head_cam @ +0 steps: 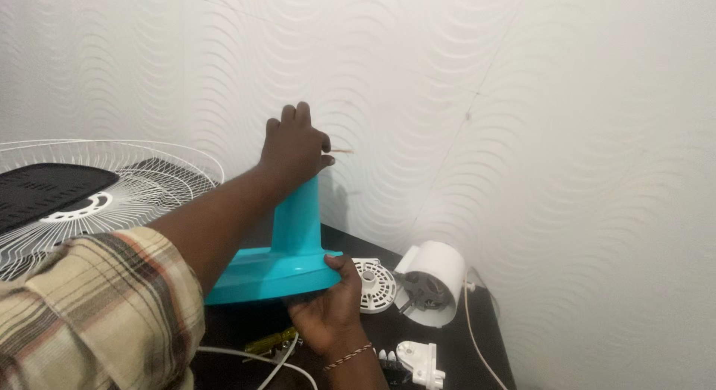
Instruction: The person disassembles an electric fan by removing the motor cover and separating the motor from the housing. They then route the power cord through the fan housing and connect wires to the internal switch and motor terminals.
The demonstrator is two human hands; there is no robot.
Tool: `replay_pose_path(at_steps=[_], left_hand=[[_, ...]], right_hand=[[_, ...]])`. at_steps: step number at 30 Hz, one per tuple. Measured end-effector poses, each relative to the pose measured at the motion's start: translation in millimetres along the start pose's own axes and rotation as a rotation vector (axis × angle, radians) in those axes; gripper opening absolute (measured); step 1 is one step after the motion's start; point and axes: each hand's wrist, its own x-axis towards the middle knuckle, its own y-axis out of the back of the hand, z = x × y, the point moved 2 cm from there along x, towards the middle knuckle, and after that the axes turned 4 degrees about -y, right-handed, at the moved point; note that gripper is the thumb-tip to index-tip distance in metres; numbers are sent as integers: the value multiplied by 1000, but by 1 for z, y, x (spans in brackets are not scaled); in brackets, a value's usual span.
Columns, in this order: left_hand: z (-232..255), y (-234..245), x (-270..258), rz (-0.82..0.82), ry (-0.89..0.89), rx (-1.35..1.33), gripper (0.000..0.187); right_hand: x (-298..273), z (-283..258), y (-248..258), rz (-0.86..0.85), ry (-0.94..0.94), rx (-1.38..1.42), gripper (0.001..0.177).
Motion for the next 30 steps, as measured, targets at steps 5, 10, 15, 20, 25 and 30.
replay_pose_path(at_steps=[5,10,15,20,25,30], left_hand=[[-6,-9,-9,211,30,-163,13],[-17,1,0,463,134,-460,16],[-25,22,9,438,368,-949,21],[-30,28,-3,440,443,-1237,23],[-48,30,-17,512,415,-1379,22],[-63,41,-42,540,545,-1266,24]], right_hand=[[7,-3,4,44,52,-62,76],[17,-6,13,163,81,-65,71],[23,-7,17,285,97,-153,57],[17,-7,15,326,69,-204,54],[22,-4,13,333,48,-180,52],[32,-5,19,315,95,-83,53]])
